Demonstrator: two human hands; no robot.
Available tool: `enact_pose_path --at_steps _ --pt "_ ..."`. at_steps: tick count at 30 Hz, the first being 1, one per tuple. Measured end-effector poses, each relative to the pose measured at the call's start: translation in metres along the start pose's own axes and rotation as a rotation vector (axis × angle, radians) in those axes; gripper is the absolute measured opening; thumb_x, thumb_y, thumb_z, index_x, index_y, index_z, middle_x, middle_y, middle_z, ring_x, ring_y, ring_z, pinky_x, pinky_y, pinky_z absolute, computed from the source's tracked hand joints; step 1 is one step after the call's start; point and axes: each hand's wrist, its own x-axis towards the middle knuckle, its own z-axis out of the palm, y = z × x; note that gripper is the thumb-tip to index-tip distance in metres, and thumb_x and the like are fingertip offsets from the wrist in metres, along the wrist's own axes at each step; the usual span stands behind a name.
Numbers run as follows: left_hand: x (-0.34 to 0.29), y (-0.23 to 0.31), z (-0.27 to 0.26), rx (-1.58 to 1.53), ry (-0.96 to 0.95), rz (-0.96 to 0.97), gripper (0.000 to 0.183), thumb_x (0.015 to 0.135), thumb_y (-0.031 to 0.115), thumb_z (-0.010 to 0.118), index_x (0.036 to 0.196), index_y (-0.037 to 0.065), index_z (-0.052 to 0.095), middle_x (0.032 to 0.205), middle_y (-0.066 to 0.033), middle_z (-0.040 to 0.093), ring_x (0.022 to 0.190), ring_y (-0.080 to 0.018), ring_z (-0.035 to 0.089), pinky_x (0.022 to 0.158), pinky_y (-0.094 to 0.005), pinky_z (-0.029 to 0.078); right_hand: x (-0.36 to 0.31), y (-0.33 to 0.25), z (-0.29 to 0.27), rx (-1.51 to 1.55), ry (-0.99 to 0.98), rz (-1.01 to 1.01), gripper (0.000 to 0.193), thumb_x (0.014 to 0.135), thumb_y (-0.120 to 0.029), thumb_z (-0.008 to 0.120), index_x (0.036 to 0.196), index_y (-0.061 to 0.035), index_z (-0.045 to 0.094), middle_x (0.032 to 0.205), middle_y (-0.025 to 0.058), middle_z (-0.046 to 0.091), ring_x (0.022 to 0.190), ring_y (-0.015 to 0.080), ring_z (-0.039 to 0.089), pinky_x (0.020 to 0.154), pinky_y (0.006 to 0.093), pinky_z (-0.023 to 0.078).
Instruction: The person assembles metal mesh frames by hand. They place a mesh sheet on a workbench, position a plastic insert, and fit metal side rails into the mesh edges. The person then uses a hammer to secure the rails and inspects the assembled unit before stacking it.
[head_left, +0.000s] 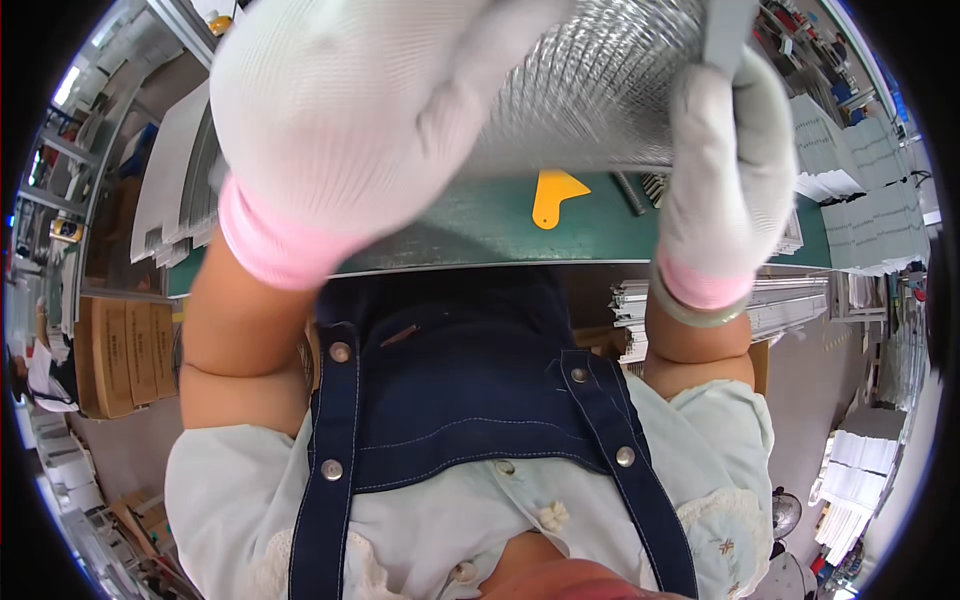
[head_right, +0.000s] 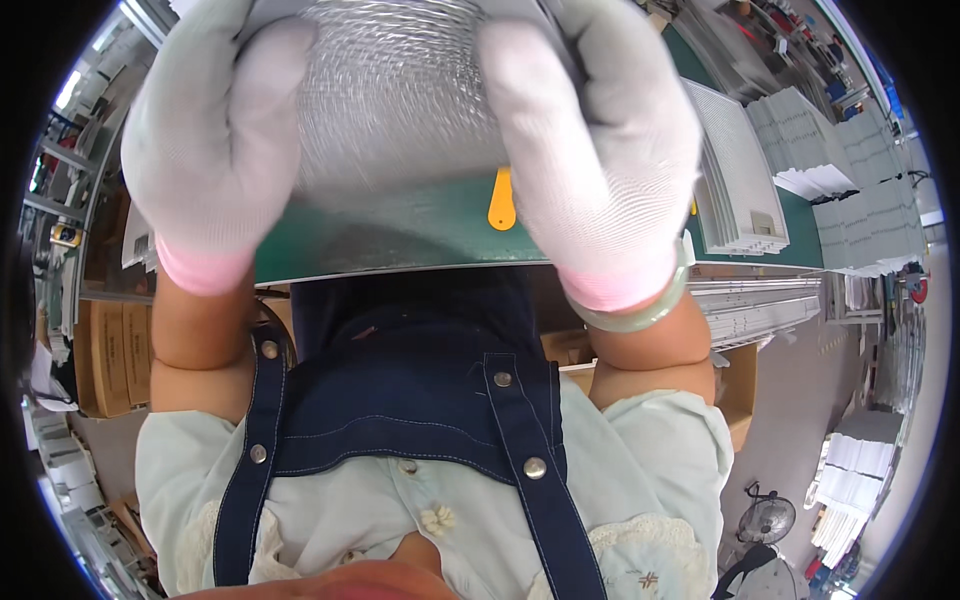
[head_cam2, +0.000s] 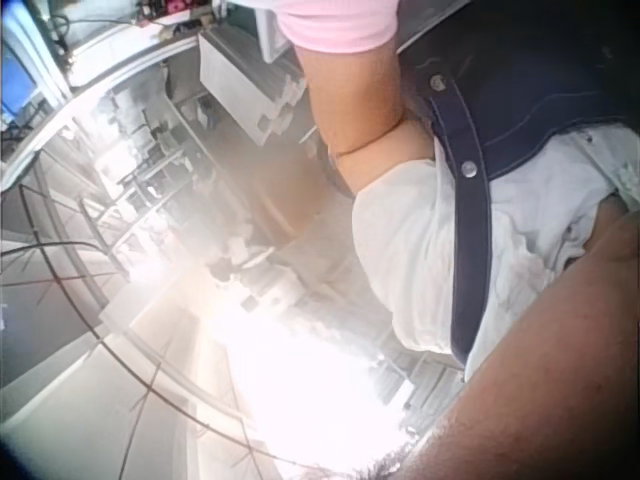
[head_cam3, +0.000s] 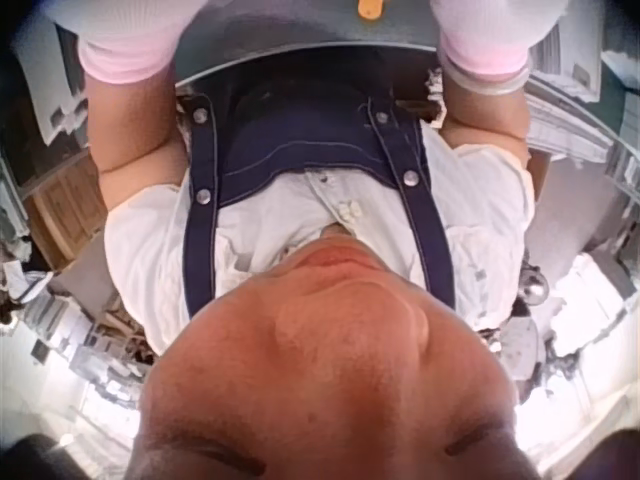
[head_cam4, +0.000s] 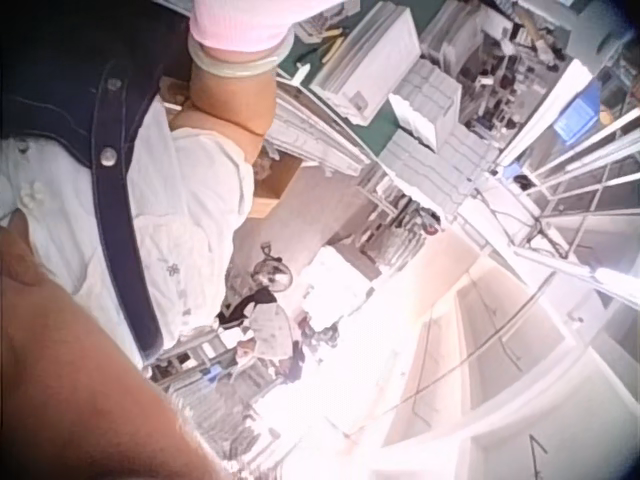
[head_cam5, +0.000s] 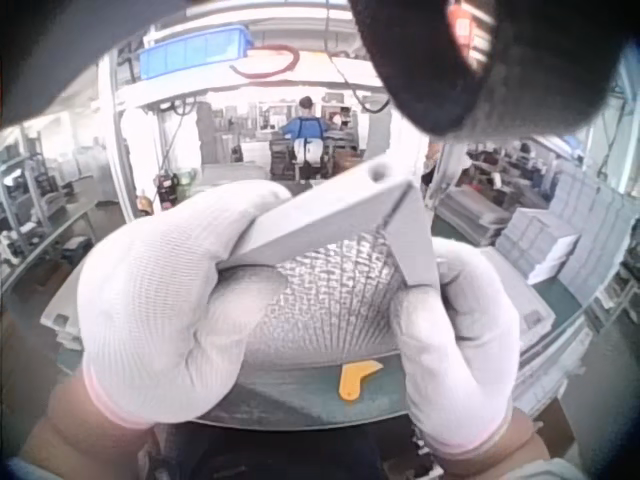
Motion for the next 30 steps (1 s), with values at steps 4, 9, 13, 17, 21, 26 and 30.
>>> enact_pose_path --at_steps 4,9,13,17,21,26,30 --pt "0.007 -0.04 0.054 -0.014 -0.004 0.344 0.032 0.076 0.008 0.066 0.107 0.002 0.064 0.093 -0.0107 0.065 0.087 -0.028 0.063 0.08 -0.039 0.047 -0.054 0.066 0.01 0.177 -0.068 0.043 0.025 0.096 -0.012 0.06 0.117 0.0024 0.06 0.099 0.006 0.063 0.084 0.0128 0.057 0.078 0.0264 0.047" --pt "-0.081 -0.037 0.14 -0.217 0.013 0.058 0.055 0.065 0.046 0.079 0.095 0.008 0.054 0.099 -0.0116 0.056 0.112 -0.0381 0.052 0.105 -0.0622 0.029 -0.106 0.127 0.006 -0.091 -0.567 0.144 0.035 0.086 -0.016 0.07 0.117 -0.0018 0.064 0.104 0.0179 0.067 0.099 0.0318 0.066 0.085 0.037 0.052" --pt "-0.082 -0.031 0.148 -0.267 -0.011 -0.008 0.048 0.063 0.038 0.081 0.089 0.008 0.053 0.094 -0.011 0.056 0.112 -0.0398 0.052 0.11 -0.0649 0.023 -0.078 0.192 -0.038 -0.62 -0.472 0.121 0.048 0.088 -0.032 0.066 0.125 -0.0038 0.058 0.112 0.0183 0.066 0.101 0.0343 0.066 0.088 0.043 0.052" --pt "-0.076 -0.036 0.148 -0.305 -0.058 0.01 0.042 0.061 0.032 0.081 0.083 0.008 0.054 0.09 -0.0108 0.056 0.11 -0.0394 0.054 0.111 -0.0648 0.023 -0.055 0.232 -0.044 -1.404 -0.658 0.579 0.042 0.09 -0.037 0.059 0.115 -0.0042 0.06 0.108 0.0187 0.067 0.099 0.0367 0.066 0.087 0.0468 0.052" --pt "-0.074 -0.039 0.146 -0.313 -0.064 0.029 0.047 0.061 0.039 0.083 0.083 0.009 0.054 0.092 -0.0106 0.057 0.112 -0.0391 0.054 0.11 -0.064 0.026 -0.058 0.264 -0.054 -1.335 -0.706 0.663 0.037 0.09 -0.034 0.057 0.11 -0.0031 0.061 0.105 0.0208 0.067 0.101 0.0387 0.065 0.087 0.0466 0.052" --pt "-0.074 -0.038 0.144 -0.296 -0.022 0.011 0.052 0.061 0.044 0.084 0.087 0.01 0.055 0.097 -0.0101 0.058 0.114 -0.0392 0.054 0.109 -0.0633 0.028 -0.073 0.234 -0.072 -0.793 -0.514 0.443 0.032 0.088 -0.021 0.063 0.105 0.0051 0.059 0.094 0.0219 0.067 0.084 0.0397 0.065 0.08 0.0448 0.05" --pt "-0.074 -0.036 0.147 -0.294 -0.047 0.028 0.05 0.062 0.042 0.083 0.088 0.01 0.055 0.096 -0.0105 0.057 0.112 -0.0392 0.054 0.109 -0.0635 0.028 -0.055 0.143 -0.088 -0.487 -0.423 0.503 0.022 0.089 -0.009 0.064 0.107 0.0015 0.059 0.082 0.0124 0.064 0.069 0.0277 0.063 0.067 0.0325 0.051"
